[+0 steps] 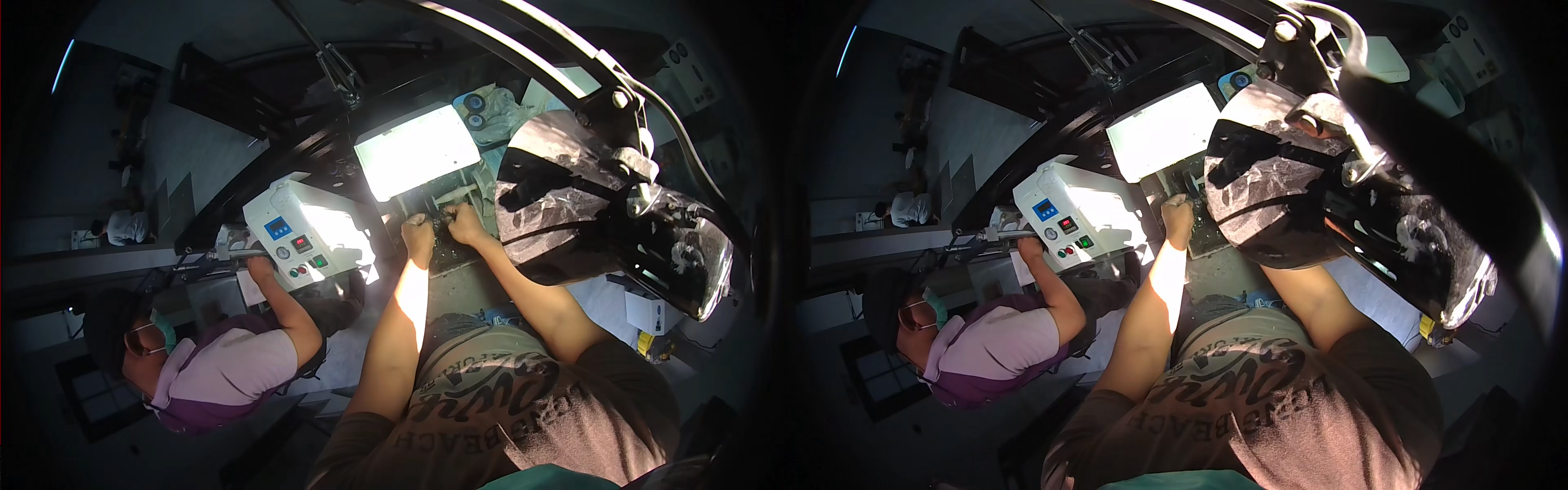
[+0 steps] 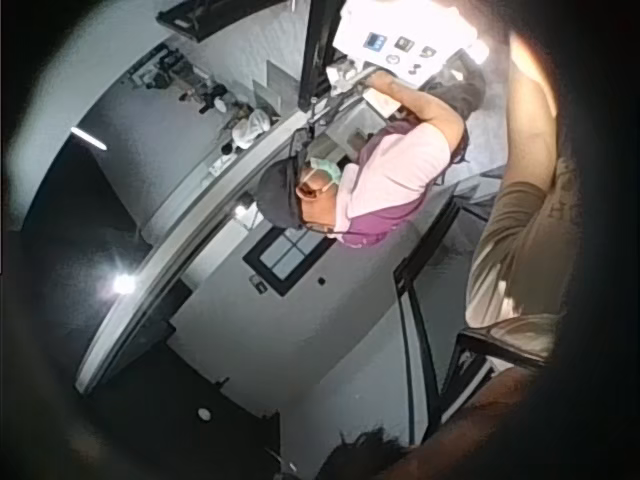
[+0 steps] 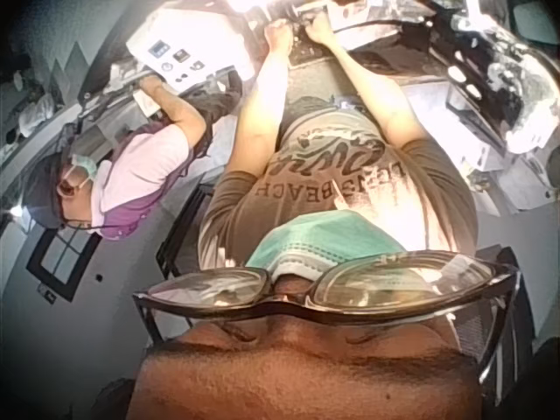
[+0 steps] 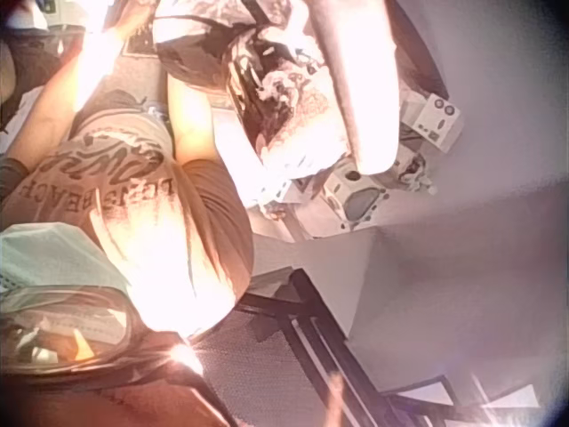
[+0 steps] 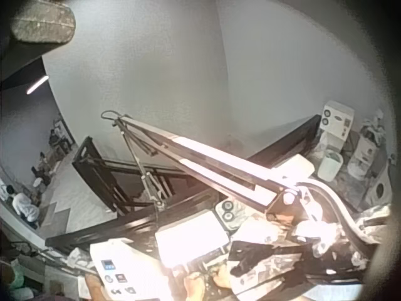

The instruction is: The person adjusts an overhead lamp, then holds and polishes dental prosthetics against a rotating wheel at the workstation.

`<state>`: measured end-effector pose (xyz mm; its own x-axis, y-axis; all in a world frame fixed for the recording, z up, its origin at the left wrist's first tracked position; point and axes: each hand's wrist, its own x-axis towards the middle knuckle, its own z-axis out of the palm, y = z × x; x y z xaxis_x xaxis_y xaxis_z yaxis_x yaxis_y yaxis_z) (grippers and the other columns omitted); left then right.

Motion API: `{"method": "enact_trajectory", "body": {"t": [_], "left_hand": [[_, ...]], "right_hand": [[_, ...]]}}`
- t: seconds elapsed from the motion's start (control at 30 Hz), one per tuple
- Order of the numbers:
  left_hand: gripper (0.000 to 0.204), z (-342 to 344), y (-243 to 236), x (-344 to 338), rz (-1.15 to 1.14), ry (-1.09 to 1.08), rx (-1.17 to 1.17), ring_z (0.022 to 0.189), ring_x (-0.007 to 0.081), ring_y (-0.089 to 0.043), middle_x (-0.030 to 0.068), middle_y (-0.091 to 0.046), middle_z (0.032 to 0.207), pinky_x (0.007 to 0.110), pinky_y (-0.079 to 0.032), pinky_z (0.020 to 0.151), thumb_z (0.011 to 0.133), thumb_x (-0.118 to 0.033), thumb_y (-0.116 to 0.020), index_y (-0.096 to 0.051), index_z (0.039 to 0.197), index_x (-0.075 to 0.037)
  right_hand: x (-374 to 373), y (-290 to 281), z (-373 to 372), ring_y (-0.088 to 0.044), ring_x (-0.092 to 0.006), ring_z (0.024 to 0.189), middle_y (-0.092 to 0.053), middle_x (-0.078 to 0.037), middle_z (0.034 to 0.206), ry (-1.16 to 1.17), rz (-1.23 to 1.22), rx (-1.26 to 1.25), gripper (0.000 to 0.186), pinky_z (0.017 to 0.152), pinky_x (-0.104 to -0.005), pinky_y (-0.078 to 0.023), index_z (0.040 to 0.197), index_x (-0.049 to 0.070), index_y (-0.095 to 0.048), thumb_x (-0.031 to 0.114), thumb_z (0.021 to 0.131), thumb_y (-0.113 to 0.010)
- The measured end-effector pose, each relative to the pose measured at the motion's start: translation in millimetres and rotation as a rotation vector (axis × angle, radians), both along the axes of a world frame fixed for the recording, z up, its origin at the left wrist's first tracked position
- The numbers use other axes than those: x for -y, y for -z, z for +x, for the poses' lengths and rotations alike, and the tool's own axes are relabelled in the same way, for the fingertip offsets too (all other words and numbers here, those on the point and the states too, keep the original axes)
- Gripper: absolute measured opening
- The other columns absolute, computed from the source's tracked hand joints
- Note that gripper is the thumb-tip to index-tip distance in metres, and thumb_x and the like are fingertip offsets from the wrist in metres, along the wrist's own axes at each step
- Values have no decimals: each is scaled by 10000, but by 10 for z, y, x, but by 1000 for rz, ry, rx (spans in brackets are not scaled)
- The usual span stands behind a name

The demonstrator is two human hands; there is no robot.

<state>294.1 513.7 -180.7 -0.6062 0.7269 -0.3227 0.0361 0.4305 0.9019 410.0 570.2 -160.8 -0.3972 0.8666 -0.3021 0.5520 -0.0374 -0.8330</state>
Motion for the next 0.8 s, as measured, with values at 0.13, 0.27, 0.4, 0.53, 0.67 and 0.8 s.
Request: {"method": "enact_trajectory", "body": {"t": [0.13, 0.27, 0.4, 0.53, 0.67, 0.8], "left_hand": [[195, -226, -77, 140, -110, 139, -318, 704, 195, -633, 158, -670, 801, 292, -470, 639, 720, -29, -558, -639, 866, 71], [187, -202, -66, 111, -65, 158, -395, 715, 209, -642, 169, -667, 788, 299, -472, 648, 726, -30, -559, -641, 866, 65], [166, -166, -2, 166, 45, 112, -287, 708, 188, -631, 151, -665, 767, 287, -469, 653, 733, -11, -560, -637, 860, 63], [144, -175, 76, 241, 95, 79, -216, 644, 177, -609, 131, -648, 712, 298, -469, 625, 720, -2, -549, -645, 825, 19], [144, -140, 131, 279, 125, 95, -234, 643, 173, -607, 137, -643, 702, 293, -466, 621, 720, 2, -546, -644, 824, 22], [153, -71, 192, 276, 168, 97, -186, 636, 180, -604, 144, -638, 694, 297, -464, 622, 711, 14, -536, -642, 820, 25]], "right_hand": [[24, -260, -55, -507, -390, 1096, -514, -310, 1139, -215, 30, 203, 456, 947, -379, -397, 1159, -61, -512, 72, 725, -560], [44, 59, -11, -365, -419, 1216, -311, -325, 1323, -322, 395, 334, 596, 1016, -393, -329, 1258, -70, -388, 113, 718, -563], [329, 164, 16, -355, -401, 1207, -329, -296, 1296, -685, 310, 257, 554, 1020, -396, -324, 1225, -92, -400, 176, 756, -522], [673, 235, 85, -430, -380, 1111, -443, -264, 1147, -780, 303, 314, 423, 948, -412, -381, 1134, -73, -480, 200, 811, -472], [807, 243, 229, -470, -353, 1056, -489, -242, 1079, -609, 323, 216, 386, 915, -408, -402, 1047, -79, -535, 239, 836, -479], [794, 285, 285, -526, -369, 977, -544, -235, 1035, -370, 476, 327, 350, 914, -404, -407, 983, -58, -582, 242, 846, -464]]}}
